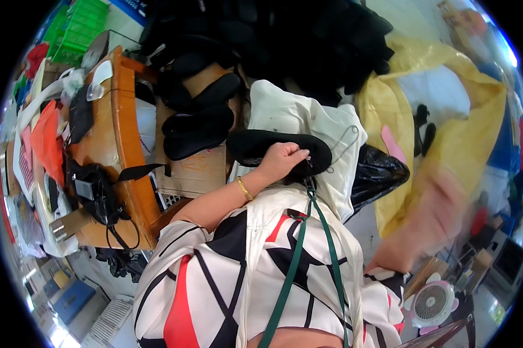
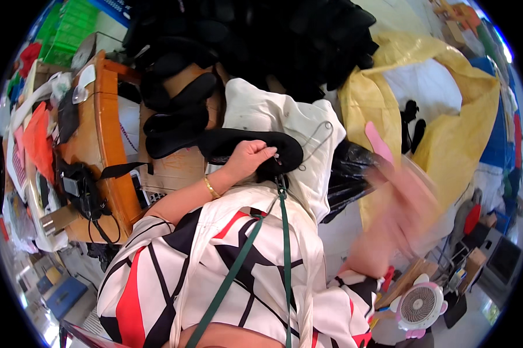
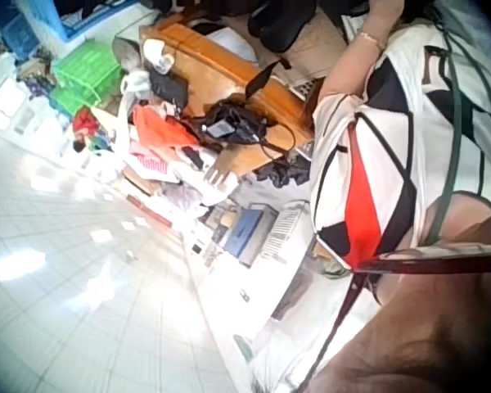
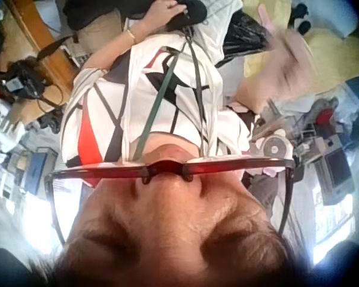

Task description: The person is sewing black slip-on shoes using a needle and thread. They pick up a shoe from a pile, stitch the sole to the upper part, and then place the finished shoe aside. The process is repeated for multiple shoes in a workshop setting.

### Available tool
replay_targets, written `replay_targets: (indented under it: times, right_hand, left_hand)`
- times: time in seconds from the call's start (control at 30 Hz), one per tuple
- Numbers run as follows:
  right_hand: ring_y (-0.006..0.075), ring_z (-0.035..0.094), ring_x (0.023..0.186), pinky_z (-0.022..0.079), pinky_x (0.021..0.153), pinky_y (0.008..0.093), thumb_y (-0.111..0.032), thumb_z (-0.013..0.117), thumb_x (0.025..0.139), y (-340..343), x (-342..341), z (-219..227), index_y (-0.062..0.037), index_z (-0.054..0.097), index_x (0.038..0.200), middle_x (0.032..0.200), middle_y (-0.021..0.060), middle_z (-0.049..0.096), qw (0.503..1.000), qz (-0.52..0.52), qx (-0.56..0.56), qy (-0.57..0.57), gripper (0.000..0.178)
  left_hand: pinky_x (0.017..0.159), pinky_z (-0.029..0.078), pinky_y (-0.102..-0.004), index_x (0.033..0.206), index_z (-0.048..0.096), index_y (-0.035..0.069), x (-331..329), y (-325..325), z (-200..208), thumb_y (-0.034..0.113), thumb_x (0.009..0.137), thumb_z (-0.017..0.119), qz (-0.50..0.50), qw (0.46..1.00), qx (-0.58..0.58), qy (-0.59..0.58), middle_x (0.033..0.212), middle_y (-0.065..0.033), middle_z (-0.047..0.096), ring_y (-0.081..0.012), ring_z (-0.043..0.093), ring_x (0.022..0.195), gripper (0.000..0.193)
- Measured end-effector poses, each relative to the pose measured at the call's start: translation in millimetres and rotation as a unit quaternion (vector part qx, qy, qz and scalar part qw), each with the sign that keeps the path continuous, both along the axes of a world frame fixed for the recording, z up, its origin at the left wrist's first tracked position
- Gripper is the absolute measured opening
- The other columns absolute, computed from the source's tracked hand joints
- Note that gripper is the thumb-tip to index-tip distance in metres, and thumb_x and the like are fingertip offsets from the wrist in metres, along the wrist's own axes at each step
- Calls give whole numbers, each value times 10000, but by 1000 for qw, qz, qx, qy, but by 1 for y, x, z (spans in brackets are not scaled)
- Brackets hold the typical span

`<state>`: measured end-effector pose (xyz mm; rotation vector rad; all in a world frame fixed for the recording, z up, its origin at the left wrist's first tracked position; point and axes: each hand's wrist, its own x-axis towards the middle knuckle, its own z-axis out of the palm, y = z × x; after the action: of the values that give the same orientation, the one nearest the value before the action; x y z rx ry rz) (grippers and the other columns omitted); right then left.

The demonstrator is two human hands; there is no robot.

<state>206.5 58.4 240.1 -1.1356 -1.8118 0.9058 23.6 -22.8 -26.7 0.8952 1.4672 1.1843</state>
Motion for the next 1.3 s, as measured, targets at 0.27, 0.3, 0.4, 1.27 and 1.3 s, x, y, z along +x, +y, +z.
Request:
replay_targets:
  times: [0.27, 0.3, 0.4, 1.27, 1.3]
  right_hand:
    - [229, 625, 665, 493, 596, 326, -184, 742, 840, -6, -30, -186, -61, 688, 889, 788, 84, 645, 958, 203, -47, -196, 143]
    - [246, 633, 688, 499, 600, 350, -209, 725, 849, -9, -28, -196, -74, 672, 866, 786, 77, 644, 956, 196, -26, -218, 147]
    - [274, 652, 733, 511, 600, 395, -266, 690, 868, -13, -34, -205, -102, 633, 817, 778, 61, 639, 943, 184, 32, -277, 181]
    - [126, 640, 715, 475, 524, 175, -111, 581, 994, 34, 57, -198, -73, 623, 1020, 1054, 97, 683, 740, 21, -451, 499, 62]
    - [125, 629, 758, 473, 513, 160, -121, 589, 991, 41, 66, -197, -88, 607, 1082, 956, 45, 647, 707, 31, -446, 548, 99]
  left_hand:
    - [528, 286, -235, 611, 474, 73, -13, -2, 15, 234, 963, 659, -30, 997, -64, -38, 628, 109, 376, -12, 317, 622, 429]
    - [531, 291, -236, 614, 486, 68, -12, -3, 13, 231, 962, 659, -22, 997, -61, -48, 626, 107, 383, -12, 323, 623, 421]
    - [540, 307, -237, 629, 522, 52, -9, -2, 7, 223, 961, 656, -6, 997, -51, -63, 626, 101, 406, -13, 341, 628, 396]
    - [561, 389, -277, 741, 504, 32, -2, 1, 26, 287, 790, 834, -62, 988, -73, 124, 672, 23, 479, -80, 408, 634, 420]
    - [560, 392, -285, 745, 501, 27, -1, 1, 25, 290, 784, 833, -59, 986, -70, 137, 672, 11, 479, -92, 409, 631, 425]
